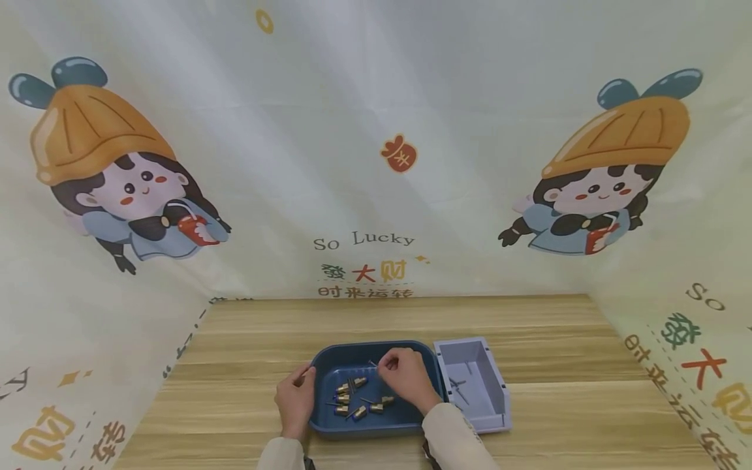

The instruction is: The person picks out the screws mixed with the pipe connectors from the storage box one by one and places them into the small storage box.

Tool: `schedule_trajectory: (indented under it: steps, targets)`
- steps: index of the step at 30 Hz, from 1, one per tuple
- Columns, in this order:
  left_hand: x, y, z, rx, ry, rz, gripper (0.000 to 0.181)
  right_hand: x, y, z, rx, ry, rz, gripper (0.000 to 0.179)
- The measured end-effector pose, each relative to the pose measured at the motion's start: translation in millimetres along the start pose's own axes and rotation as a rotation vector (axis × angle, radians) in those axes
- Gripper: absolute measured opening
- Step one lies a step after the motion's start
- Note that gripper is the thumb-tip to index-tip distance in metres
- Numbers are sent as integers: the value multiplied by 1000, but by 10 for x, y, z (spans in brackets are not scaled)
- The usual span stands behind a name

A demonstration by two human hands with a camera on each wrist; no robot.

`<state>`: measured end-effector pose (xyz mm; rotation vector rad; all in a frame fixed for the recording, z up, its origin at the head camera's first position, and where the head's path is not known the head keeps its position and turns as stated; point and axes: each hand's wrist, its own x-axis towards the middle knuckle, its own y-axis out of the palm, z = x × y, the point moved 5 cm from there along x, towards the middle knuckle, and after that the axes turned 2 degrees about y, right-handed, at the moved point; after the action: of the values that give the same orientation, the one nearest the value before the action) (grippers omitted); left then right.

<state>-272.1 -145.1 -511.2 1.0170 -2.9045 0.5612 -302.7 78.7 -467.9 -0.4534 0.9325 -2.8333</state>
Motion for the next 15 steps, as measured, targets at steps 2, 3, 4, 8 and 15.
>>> schedule_trajectory:
  steps: [2, 3, 4, 8, 15]
  targets:
    - [1, -6, 4, 0, 3, -3, 20, -16, -64, -24, -6, 5, -2, 8]
    - [2, -9, 4, 0, 5, -5, 20, -24, -97, -39, -9, 7, -3, 8]
    - [2, -12, 3, 0, 10, -7, 20, -33, -133, -54, -13, 12, -7, 8]
    - [1, -14, 4, 10, 18, -8, 20, -69, -289, -118, -3, 37, -24, 7]
    - [20, 8, 27, 8, 25, -7, 20, -114, -582, -244, -3, 128, -77, 7]
